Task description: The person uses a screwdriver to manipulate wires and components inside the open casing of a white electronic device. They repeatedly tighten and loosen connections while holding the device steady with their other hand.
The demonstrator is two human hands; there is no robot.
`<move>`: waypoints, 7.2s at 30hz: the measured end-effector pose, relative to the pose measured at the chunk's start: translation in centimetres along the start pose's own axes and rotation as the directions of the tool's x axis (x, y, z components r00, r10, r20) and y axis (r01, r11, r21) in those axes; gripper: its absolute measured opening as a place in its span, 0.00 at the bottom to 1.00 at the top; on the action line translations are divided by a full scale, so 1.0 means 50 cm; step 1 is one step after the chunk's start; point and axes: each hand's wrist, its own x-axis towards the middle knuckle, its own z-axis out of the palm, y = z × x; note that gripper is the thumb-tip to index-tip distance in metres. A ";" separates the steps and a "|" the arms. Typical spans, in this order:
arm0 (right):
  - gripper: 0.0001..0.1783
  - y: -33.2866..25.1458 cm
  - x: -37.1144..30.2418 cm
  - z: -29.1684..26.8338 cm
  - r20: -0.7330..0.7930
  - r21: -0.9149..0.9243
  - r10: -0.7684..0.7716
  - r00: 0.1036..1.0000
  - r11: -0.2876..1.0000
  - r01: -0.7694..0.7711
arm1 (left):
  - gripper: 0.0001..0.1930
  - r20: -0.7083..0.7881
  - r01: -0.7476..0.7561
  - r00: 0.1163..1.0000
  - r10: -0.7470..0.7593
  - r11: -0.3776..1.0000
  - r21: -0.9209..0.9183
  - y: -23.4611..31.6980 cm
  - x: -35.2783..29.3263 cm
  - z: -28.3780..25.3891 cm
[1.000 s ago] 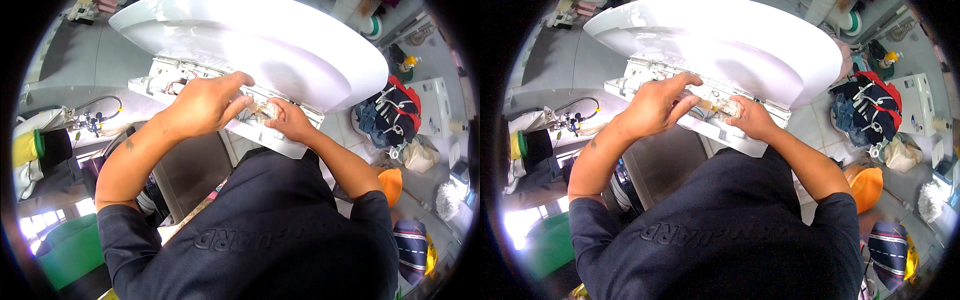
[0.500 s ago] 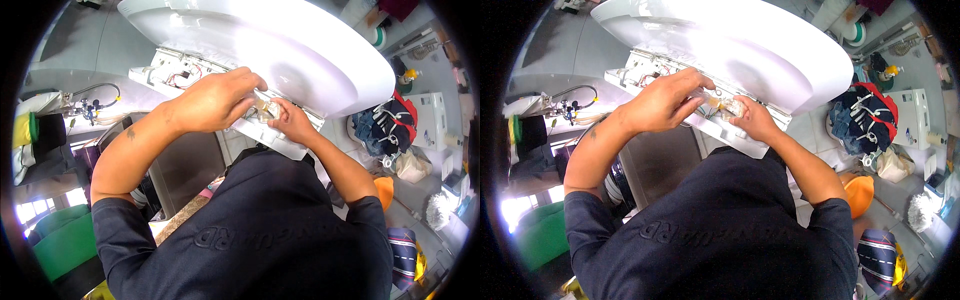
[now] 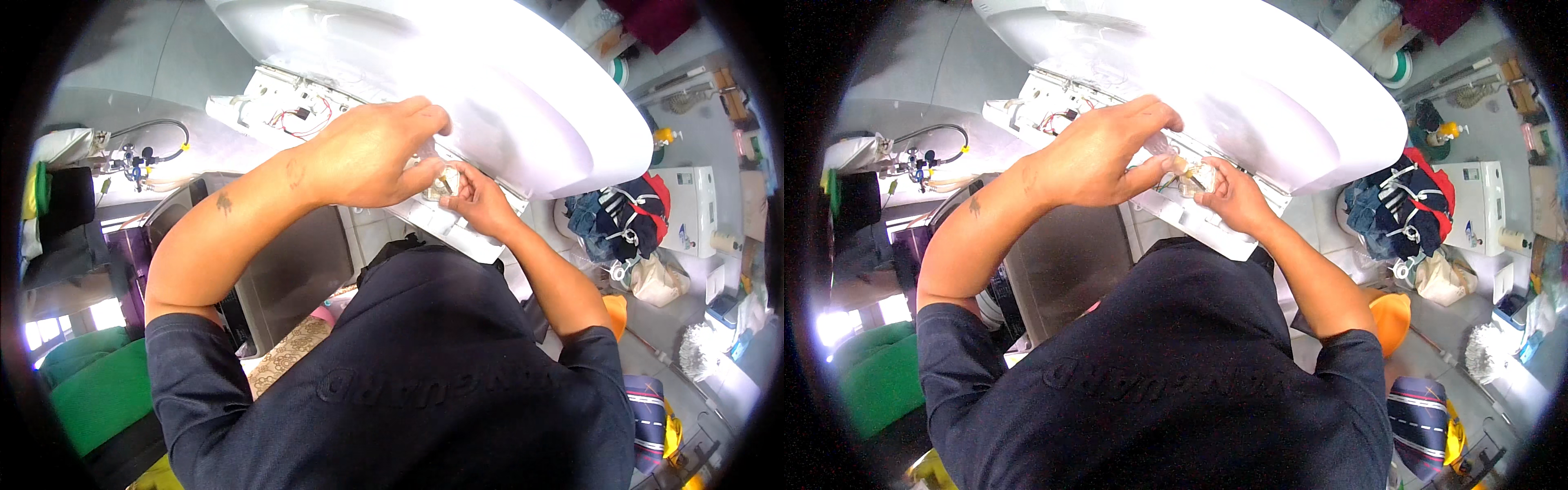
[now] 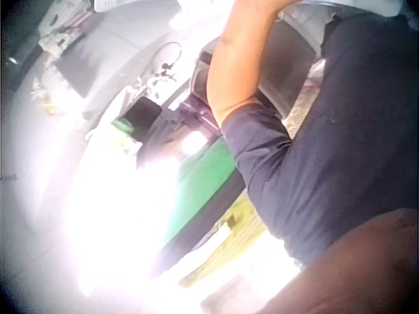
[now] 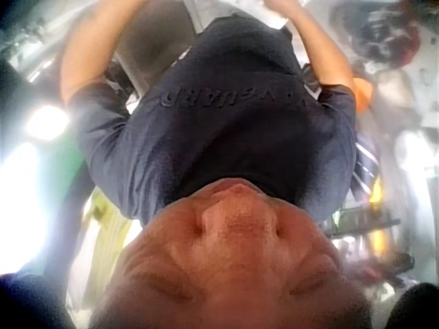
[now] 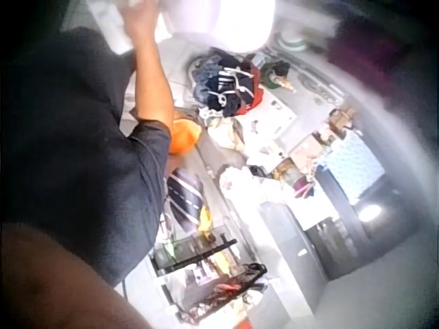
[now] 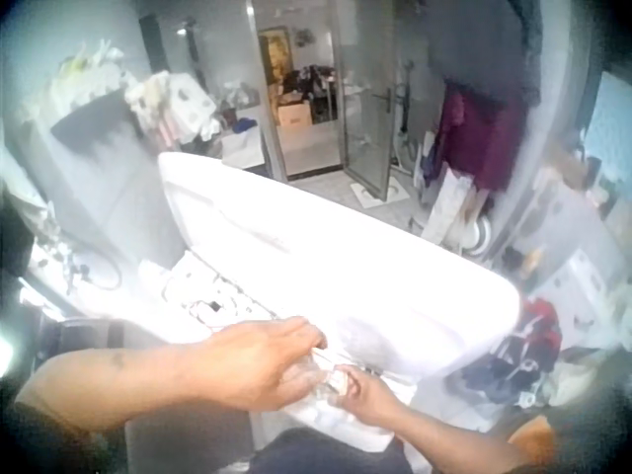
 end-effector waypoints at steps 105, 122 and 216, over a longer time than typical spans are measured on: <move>0.39 -0.003 -0.003 -0.007 0.006 -0.081 0.007 1.000 0.997 -0.006 | 0.17 -0.037 0.149 0.987 -0.153 0.984 -0.100 -0.090 -0.104 0.019; 0.39 -0.003 -0.002 -0.006 0.002 -0.036 0.017 1.000 0.999 -0.017 | 0.19 -0.021 0.211 0.977 -0.213 0.975 -0.077 -0.081 -0.103 0.007; 0.38 0.007 -0.001 -0.004 0.004 0.062 0.000 1.000 0.998 0.000 | 0.19 0.116 0.477 0.875 -0.470 0.878 -0.046 -0.066 -0.073 -0.020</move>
